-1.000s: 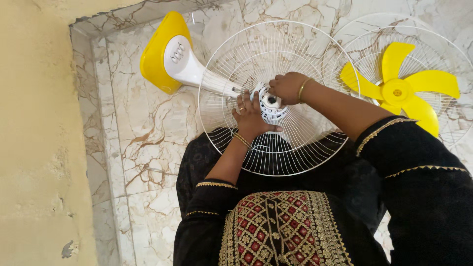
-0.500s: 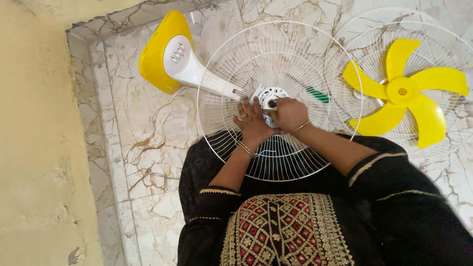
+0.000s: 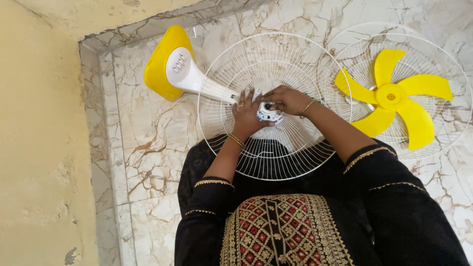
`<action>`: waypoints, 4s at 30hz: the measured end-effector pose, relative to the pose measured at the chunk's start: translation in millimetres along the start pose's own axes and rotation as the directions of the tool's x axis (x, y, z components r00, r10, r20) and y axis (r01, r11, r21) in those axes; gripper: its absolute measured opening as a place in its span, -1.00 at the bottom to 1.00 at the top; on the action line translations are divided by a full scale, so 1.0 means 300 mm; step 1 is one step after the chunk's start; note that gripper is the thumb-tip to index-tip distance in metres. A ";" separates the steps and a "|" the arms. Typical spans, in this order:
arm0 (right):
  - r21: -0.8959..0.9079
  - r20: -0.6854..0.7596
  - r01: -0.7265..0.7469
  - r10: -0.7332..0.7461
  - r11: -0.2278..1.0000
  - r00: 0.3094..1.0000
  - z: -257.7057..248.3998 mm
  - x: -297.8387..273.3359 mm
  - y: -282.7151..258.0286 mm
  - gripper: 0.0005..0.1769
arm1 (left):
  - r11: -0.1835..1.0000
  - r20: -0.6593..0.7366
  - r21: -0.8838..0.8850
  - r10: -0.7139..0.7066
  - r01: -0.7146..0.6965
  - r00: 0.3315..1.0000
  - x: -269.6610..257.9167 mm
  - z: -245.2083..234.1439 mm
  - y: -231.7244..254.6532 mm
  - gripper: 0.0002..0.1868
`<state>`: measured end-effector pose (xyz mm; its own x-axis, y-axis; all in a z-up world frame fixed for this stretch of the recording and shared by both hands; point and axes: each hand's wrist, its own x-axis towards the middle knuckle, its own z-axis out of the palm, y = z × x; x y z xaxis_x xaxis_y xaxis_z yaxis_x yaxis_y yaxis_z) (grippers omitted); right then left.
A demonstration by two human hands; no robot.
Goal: The person disassembles a yellow and white electric fan by removing the front grille and motor housing using a screwdriver. They then reassemble the fan by reattaching the motor housing and front grille.
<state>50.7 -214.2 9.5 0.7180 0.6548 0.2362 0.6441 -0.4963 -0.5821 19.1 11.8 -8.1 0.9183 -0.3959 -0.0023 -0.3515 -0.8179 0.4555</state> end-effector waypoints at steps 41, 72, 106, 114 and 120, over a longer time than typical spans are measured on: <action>0.042 -0.205 -0.169 0.174 0.985 0.963 0.098 -0.072 -0.083 -0.14 | 0.970 -0.411 -0.097 0.166 -0.224 0.896 -0.006 -0.024 0.127 -0.75; -0.040 -0.201 -0.347 0.333 0.937 0.921 0.064 -0.054 -0.142 -0.24 | 0.972 -0.090 -0.147 0.172 -0.184 0.981 0.037 -0.162 -0.067 -0.63; -0.317 -0.255 -0.555 0.494 0.770 0.831 0.153 -0.046 -0.266 -0.27 | 0.956 -0.323 -0.203 0.139 -0.212 0.936 -0.092 0.009 -0.071 -0.48; -0.392 -0.034 -0.546 0.582 0.740 0.813 0.073 0.034 -0.255 -0.21 | 0.957 -0.085 -0.214 0.180 -0.194 0.980 -0.098 0.010 -0.104 -0.12; -0.411 0.208 -0.080 0.179 0.908 0.962 -0.010 0.060 -0.158 -0.33 | 0.988 0.271 0.151 -0.040 -0.001 0.962 -0.087 0.020 -0.081 0.65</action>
<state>33.9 -180.6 43.8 0.7510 0.6592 -0.0387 0.6357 -0.7376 -0.2276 2.6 39.3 -24.5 0.8478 -0.4612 -0.2619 -0.3764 -0.8711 0.3155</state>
